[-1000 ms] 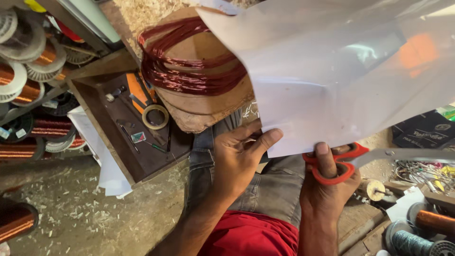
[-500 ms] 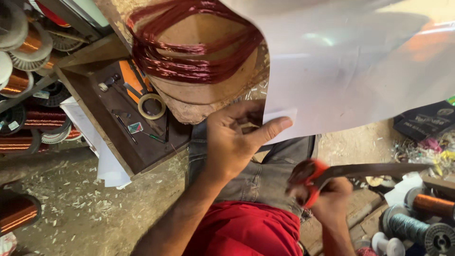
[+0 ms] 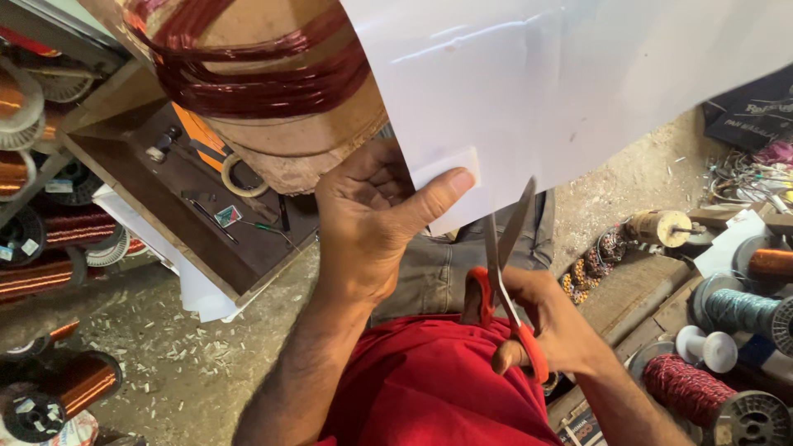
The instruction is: The person cuts strips of white insulating material using scissors and places them between the copper windings of a transformer core. The person then wraps the copper wire around the core and secures the insulation layers.
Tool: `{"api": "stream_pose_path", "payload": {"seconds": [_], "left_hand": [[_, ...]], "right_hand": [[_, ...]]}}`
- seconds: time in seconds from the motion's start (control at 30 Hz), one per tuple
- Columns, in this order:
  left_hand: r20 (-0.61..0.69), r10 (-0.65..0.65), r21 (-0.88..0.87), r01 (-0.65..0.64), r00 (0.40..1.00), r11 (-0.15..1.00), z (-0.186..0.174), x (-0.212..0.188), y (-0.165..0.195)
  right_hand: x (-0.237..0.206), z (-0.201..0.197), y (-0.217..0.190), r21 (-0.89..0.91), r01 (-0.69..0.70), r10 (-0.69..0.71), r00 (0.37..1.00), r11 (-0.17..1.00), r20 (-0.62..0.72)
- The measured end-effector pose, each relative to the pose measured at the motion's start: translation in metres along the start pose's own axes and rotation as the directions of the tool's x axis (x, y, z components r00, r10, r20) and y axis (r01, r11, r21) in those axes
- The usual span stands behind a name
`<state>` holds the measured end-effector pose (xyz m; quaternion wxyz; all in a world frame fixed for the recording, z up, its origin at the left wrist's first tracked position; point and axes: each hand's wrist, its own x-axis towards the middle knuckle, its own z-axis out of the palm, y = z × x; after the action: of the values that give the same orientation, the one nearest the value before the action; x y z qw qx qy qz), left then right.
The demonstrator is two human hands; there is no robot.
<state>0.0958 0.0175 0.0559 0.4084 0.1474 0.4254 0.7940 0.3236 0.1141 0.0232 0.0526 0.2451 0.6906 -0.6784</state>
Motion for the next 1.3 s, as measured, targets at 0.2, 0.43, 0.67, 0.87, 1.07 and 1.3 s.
{"api": "stream_pose_path", "payload": {"seconds": [0.2, 0.43, 0.67, 0.87, 1.07, 1.3], "left_hand": [[0.011, -0.019, -0.036, 0.019, 1.0, 0.999, -0.001, -0.004, -0.002], [-0.009, -0.013, -0.005, 0.013, 1.0, 1.0, -0.003, -0.003, -0.005], [0.039, 0.016, -0.024, -0.015, 0.999, 1.0, -0.009, -0.004, -0.008], [0.057, 0.016, -0.04, -0.014, 0.998, 0.999, -0.012, -0.004, -0.009], [0.067, 0.02, -0.018, -0.018, 0.998, 1.0, -0.016, -0.006, -0.007], [0.042, -0.008, -0.029, 0.009, 0.999, 1.0, -0.013, -0.007, -0.004]], "right_hand": [[0.005, -0.004, -0.018, 0.072, -0.006, 0.003, 0.999, 0.997, 0.041], [0.007, 0.0, -0.025, 0.053, 0.054, -0.055, 0.998, 0.997, 0.015], [0.005, 0.001, -0.03, 0.02, 0.029, -0.029, 1.0, 0.999, -0.012], [0.005, 0.001, -0.033, -0.004, 0.022, -0.022, 0.999, 1.0, -0.027], [0.004, 0.007, -0.028, 0.067, 0.026, -0.022, 0.999, 0.997, -0.05], [0.002, 0.007, -0.025, 0.015, 0.005, -0.004, 0.998, 1.0, -0.058]]}}
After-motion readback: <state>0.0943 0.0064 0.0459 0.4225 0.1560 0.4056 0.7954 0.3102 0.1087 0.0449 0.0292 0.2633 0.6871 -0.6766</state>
